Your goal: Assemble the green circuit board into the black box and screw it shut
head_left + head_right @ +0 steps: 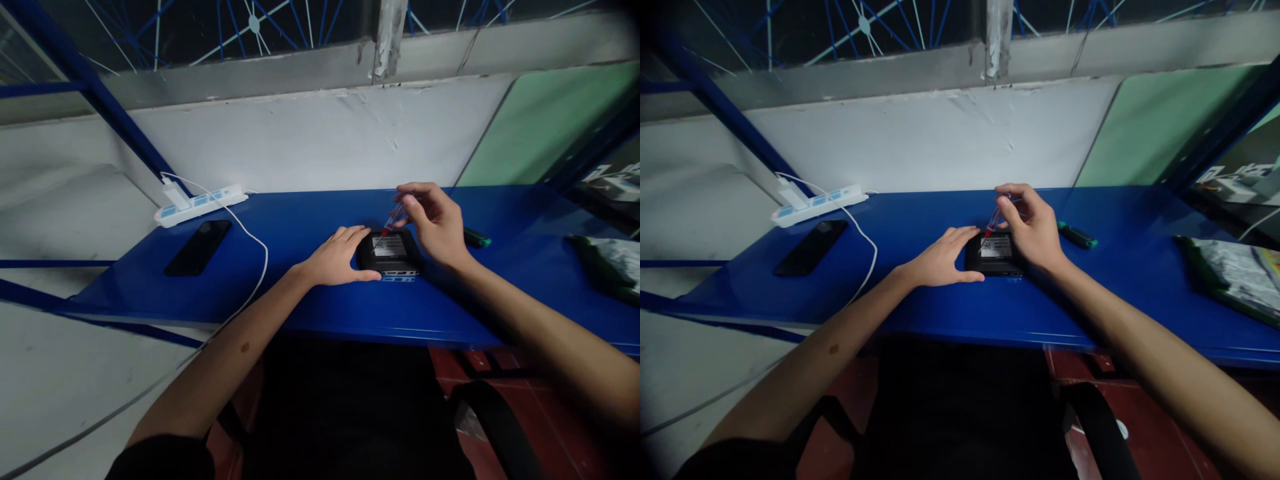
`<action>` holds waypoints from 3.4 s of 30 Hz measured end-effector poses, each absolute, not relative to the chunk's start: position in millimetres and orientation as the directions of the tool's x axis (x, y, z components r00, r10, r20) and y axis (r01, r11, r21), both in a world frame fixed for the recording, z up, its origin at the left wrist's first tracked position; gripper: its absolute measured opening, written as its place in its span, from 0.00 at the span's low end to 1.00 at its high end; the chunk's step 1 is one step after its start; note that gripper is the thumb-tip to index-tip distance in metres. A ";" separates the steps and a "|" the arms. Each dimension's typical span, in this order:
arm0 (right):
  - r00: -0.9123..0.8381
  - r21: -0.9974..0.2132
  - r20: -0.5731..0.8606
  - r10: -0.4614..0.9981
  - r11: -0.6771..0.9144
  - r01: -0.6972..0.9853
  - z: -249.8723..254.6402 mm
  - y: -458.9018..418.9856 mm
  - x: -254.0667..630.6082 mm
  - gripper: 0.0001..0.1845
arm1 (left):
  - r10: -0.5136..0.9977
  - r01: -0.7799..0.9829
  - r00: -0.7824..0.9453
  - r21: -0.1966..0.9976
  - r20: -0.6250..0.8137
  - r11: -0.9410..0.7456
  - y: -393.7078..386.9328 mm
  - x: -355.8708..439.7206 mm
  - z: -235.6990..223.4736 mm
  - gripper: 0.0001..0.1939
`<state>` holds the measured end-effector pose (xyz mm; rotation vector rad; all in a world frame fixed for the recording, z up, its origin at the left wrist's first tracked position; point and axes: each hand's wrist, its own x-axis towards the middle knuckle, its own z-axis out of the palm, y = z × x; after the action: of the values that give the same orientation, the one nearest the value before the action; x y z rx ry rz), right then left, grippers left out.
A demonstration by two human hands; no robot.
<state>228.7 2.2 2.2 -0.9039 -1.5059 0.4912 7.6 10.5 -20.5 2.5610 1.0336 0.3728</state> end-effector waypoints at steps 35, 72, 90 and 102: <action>-0.009 -0.782 0.593 0.805 0.578 0.232 6.6 -1.2 229.4 0.15 | 0.709 0.623 0.699 0.404 0.096 -0.670 10.1 7.9 -17.9 0.54; -0.067 -0.829 0.474 0.878 0.471 0.302 1.6 5.6 230.1 0.29 | 0.706 0.609 0.697 0.416 0.124 -0.675 9.6 7.0 -18.7 0.52; -0.116 -0.273 0.206 0.971 0.172 0.947 -14.6 39.5 286.4 0.25 | 0.731 0.614 0.677 0.483 0.082 -0.624 17.9 -7.2 -14.3 0.54; 0.111 -0.149 0.228 0.967 -0.078 0.986 8.7 35.9 307.3 0.30 | 0.728 0.607 0.680 0.487 0.090 -0.628 20.3 -9.1 -14.9 0.54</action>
<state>307.3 35.9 8.7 -2.1273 -1.9310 -0.1008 -9.1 20.3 -14.9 2.4719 1.0391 0.3894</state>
